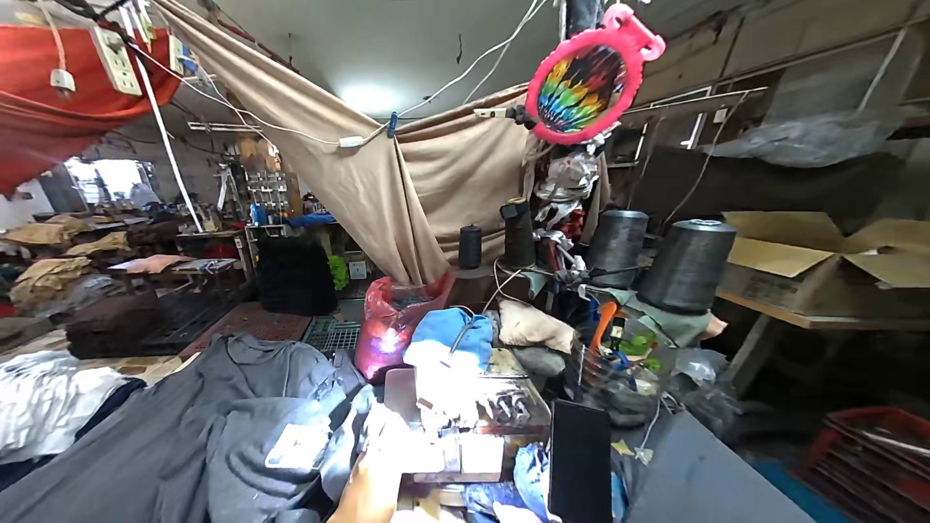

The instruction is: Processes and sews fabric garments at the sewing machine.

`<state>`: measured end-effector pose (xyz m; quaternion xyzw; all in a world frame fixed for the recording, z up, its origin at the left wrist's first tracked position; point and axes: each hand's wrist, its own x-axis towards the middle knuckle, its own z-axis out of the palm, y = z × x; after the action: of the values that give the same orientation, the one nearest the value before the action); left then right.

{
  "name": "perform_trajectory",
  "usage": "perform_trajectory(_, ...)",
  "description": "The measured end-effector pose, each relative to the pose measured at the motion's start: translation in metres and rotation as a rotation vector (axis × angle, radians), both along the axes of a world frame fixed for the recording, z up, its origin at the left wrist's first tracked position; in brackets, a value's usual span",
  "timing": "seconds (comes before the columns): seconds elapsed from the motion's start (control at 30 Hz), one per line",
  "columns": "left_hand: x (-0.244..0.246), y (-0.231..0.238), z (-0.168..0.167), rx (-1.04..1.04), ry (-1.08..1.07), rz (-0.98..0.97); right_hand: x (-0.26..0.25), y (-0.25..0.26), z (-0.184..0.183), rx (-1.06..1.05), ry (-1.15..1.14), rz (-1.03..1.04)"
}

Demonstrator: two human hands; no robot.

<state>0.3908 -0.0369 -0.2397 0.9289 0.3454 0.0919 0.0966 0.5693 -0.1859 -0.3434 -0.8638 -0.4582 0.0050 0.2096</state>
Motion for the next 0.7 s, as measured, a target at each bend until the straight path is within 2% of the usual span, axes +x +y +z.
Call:
perform_trajectory(0.07, -0.009, -0.015, 0.019, -0.037, -0.060, 0.005, 0.005, -0.001, -0.008, 0.222, -0.007, 0.014)
perform_trajectory(0.13, -0.015, -0.019, 0.036, -0.071, -0.020, 0.001, 0.002, -0.003, 0.021, 0.274, 0.256, 0.028)
perform_trajectory(0.2, -0.020, -0.011, 0.022, -0.003, -0.066, -0.007, -0.005, -0.001, 0.051, 0.337, 0.381, 0.069)
perform_trajectory(0.3, -0.020, 0.015, -0.031, 0.285, -0.293, -0.009, -0.007, 0.020, 0.053, 0.385, 0.210, 0.138)
perform_trajectory(0.6, -0.019, 0.013, -0.032, 0.317, -0.331, 0.005, -0.047, 0.067, 0.109, -0.111, -0.063, 0.138)
perform_trajectory(0.7, -0.020, 0.009, -0.029, 0.290, -0.336, -0.032, -0.049, 0.081, 0.102, -0.058, -0.133, 0.151)
